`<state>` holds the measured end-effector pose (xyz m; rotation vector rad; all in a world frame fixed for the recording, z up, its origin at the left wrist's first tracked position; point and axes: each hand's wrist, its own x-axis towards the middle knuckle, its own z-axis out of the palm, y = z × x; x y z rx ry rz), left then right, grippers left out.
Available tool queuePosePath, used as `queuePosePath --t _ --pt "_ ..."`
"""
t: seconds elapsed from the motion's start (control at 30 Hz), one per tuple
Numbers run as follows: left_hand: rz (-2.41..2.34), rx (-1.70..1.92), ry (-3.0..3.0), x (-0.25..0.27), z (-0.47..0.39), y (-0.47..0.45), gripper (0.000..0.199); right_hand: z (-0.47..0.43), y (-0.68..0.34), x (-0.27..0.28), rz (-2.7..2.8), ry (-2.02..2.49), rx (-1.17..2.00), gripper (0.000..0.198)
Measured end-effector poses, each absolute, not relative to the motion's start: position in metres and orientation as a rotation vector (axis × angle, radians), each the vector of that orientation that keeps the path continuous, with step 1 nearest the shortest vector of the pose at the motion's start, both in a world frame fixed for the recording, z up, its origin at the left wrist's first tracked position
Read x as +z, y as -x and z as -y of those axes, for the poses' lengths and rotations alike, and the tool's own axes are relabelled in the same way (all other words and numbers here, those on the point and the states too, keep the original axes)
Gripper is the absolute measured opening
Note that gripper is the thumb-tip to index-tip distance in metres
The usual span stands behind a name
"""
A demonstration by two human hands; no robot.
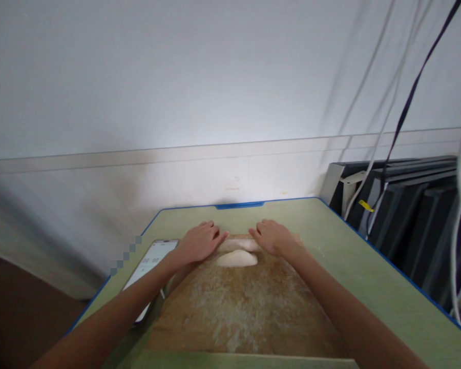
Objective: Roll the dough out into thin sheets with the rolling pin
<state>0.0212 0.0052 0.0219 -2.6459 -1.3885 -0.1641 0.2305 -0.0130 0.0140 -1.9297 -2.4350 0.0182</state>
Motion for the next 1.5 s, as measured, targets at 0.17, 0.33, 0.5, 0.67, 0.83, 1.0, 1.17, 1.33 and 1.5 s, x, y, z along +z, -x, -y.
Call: queuePosePath --t 0.17,0.33,0.5,0.67,0.83,1.0,1.17,1.33,1.5 --pt "1.435 -0.140 2.654 0.022 -0.011 -0.023 0.045 0.006 -0.230 0.014 2.417 1.973 0.074 0.028" --pt "1.499 -0.087 2.677 0.022 -0.018 -0.024 0.025 0.001 -0.231 0.014 2.389 2.026 0.108 0.028" --pt "1.531 -0.087 2.693 0.017 -0.027 -0.025 0.025 -0.011 -0.233 0.009 2.331 2.061 0.072 0.028" --pt "1.508 -0.140 2.716 0.013 -0.030 -0.025 0.025 -0.013 -0.232 0.007 2.280 1.991 -0.017 0.028" --pt "1.406 -0.294 2.741 0.023 -0.016 -0.025 0.021 0.010 -0.231 0.013 2.387 1.660 -0.039 0.041" --pt "1.033 -0.388 2.923 0.038 0.026 -0.025 0.028 0.030 -0.231 0.009 2.488 1.368 -0.075 0.026" --pt "0.818 -0.298 3.023 0.034 0.047 -0.029 0.030 0.031 -0.232 -0.002 2.444 1.408 -0.194 0.027" --pt "0.983 -0.303 3.033 0.040 0.051 -0.031 0.021 0.029 -0.240 -0.008 2.326 1.570 -0.328 0.025" --pt "1.272 -0.533 3.217 0.055 0.057 -0.032 0.030 0.028 -0.247 -0.008 2.124 1.750 -0.405 0.029"
